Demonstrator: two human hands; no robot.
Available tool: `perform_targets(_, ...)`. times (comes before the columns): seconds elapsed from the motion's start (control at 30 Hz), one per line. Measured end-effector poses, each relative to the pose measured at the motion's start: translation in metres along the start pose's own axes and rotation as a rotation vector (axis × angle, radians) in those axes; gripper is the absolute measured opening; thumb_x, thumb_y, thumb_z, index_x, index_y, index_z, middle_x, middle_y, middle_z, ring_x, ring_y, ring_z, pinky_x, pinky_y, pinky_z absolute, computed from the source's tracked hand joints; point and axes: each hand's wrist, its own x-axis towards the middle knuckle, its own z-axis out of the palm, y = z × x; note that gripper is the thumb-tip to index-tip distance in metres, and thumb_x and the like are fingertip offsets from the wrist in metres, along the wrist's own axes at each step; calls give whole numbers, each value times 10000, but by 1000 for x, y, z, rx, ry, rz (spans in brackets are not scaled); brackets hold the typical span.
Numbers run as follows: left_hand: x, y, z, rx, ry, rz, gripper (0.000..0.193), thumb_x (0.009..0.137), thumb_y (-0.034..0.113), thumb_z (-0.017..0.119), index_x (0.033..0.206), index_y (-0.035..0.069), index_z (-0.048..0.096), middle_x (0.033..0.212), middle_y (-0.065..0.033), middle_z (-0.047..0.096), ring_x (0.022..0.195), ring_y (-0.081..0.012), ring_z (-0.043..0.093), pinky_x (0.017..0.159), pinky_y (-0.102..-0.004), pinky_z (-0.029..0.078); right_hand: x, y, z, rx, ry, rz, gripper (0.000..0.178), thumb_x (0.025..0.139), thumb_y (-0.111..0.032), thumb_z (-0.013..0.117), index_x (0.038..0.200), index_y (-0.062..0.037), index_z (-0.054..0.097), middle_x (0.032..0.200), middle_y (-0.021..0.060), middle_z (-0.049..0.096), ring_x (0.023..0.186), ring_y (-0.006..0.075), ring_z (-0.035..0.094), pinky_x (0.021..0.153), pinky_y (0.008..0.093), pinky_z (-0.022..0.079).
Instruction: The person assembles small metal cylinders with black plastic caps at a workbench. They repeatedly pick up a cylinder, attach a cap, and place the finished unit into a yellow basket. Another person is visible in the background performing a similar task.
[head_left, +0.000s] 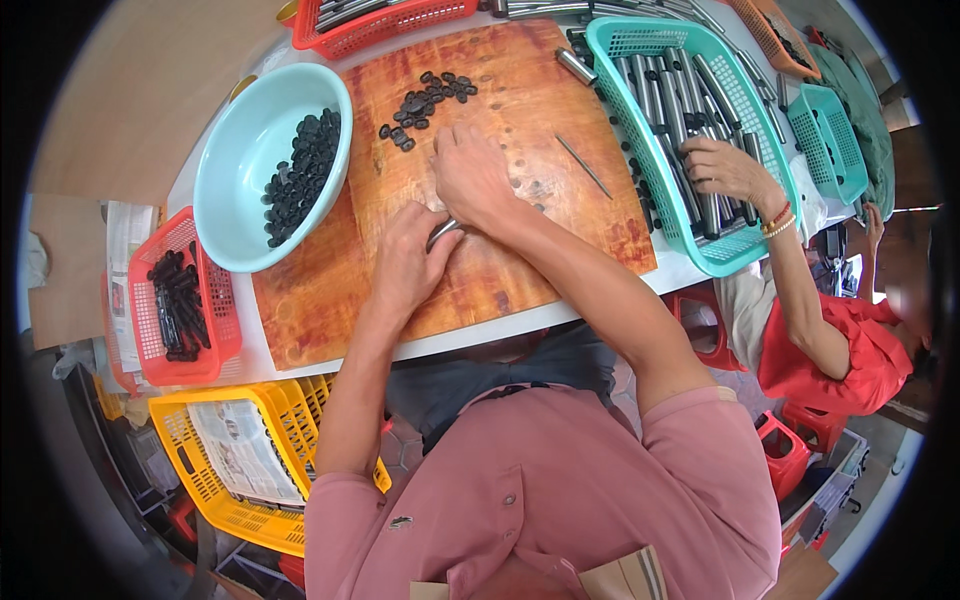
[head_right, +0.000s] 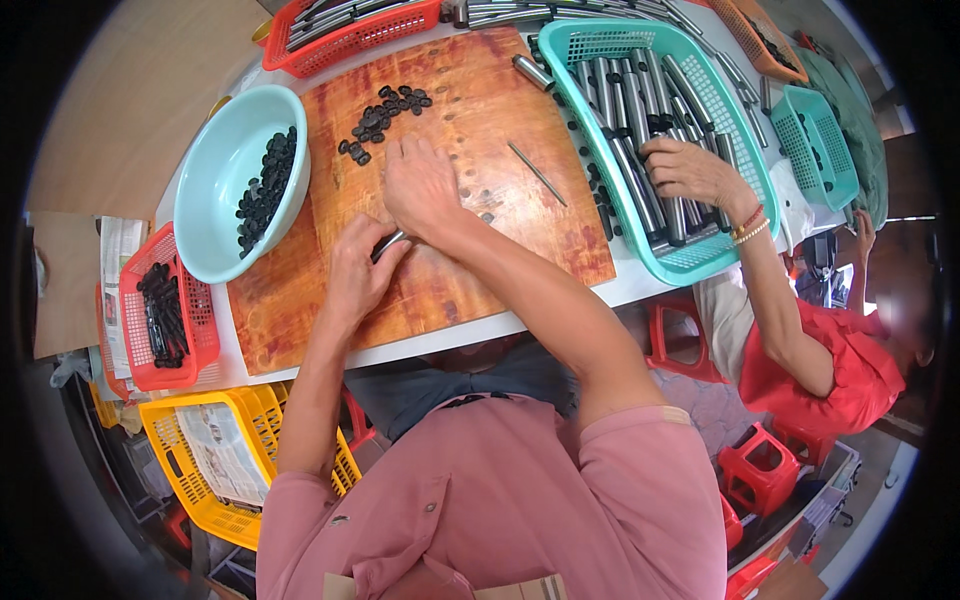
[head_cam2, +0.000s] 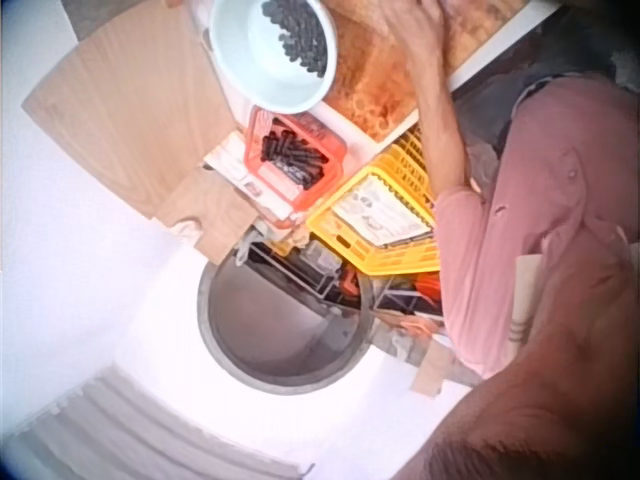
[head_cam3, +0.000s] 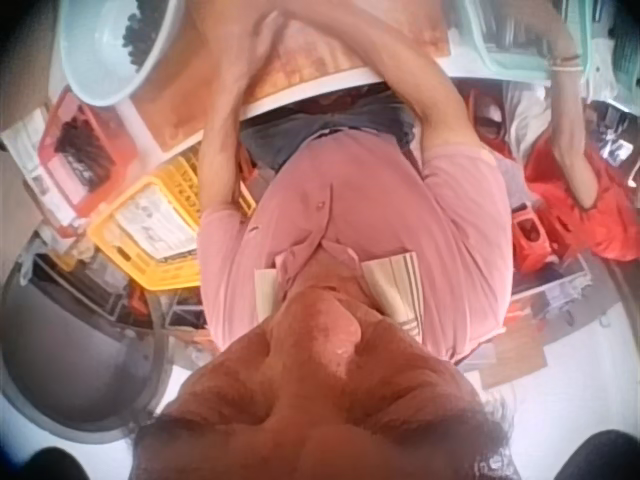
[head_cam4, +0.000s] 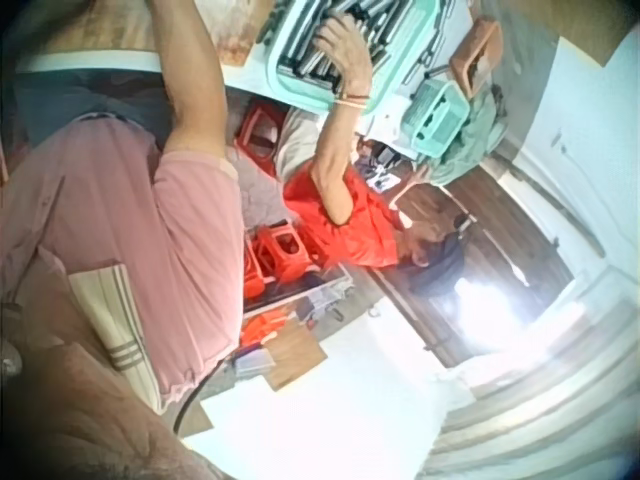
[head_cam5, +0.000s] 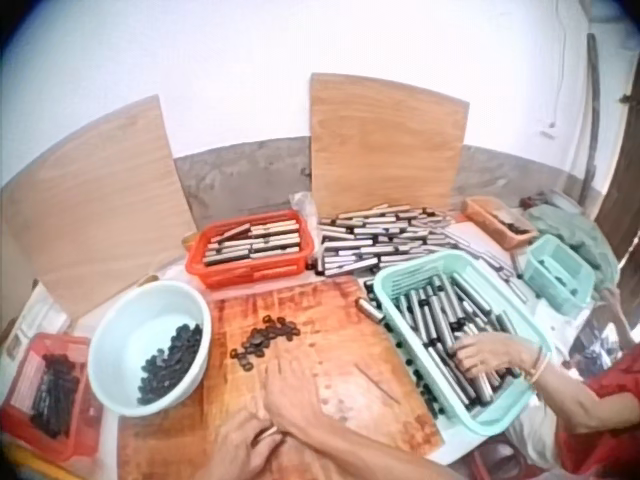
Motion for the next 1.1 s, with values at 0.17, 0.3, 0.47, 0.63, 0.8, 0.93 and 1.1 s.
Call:
perform_targets(0.17, -9, 4, 9, 65, 40, 38, 222, 822, 83, 766, 1002, -15, 680, 854, -155, 583, 801, -358, 596, 712, -440, 482, -9, 2, 0, 50, 58, -19, 179, 899, -175, 624, 995, -30, 580, 991, 180, 608, 970, 363, 579, 802, 481, 417)
perform_targets(0.3, -5, 2, 10, 169, 45, 99, 219, 821, 94, 760, 994, 11, 655, 871, -146, 567, 822, -354, 587, 723, -444, 482, -4, 3, 2, 18, 95, 14, 162, 867, -152, 606, 969, -29, 579, 972, 169, 596, 959, 348, 568, 793, 469, 407)
perform_targets(0.47, -2, 5, 8, 247, 48, 114, 217, 822, 109, 764, 996, 39, 654, 893, -140, 574, 841, -355, 600, 730, -447, 487, 3, 7, 1, 185, 194, 103, 216, 929, -211, 605, 995, -6, 623, 977, 187, 657, 967, 364, 625, 823, 470, 465)
perform_targets(0.63, -1, 0, 2, 265, 88, -2, 300, 914, 214, 728, 1110, -10, 682, 896, -171, 650, 798, -357, 653, 720, -453, 523, 1, 27, 8, 1014, 379, 441, 295, 1020, -272, 566, 981, 6, 655, 902, 144, 711, 845, 242, 686, 777, 373, 526)
perform_targets(0.8, -1, -6, -6, -696, 120, -601, 329, 1062, 283, 533, 1145, -12, 655, 898, -95, 680, 708, -158, 641, 653, -327, 540, -1, 29, 6, 1041, 343, 360, 333, 1036, -285, 547, 938, 22, 632, 815, 93, 674, 774, 160, 634, 741, 335, 506)
perform_targets(0.93, -4, -3, -11, -1181, 194, -747, 381, 1102, 337, 426, 1063, 3, 607, 841, -97, 666, 662, -147, 617, 635, -297, 546, -4, 28, 5, 937, 288, 318, 347, 1031, -285, 549, 902, 23, 644, 785, 101, 667, 757, 177, 633, 713, 353, 490)
perform_targets(1.1, -8, -1, -13, -1227, 182, -726, 424, 1103, 374, 427, 1155, -3, 615, 813, -76, 651, 639, -130, 605, 599, -271, 522, -6, 22, 1, 883, 242, 310, 354, 1018, -290, 560, 878, 20, 657, 762, 114, 665, 738, 201, 639, 708, 360, 490)
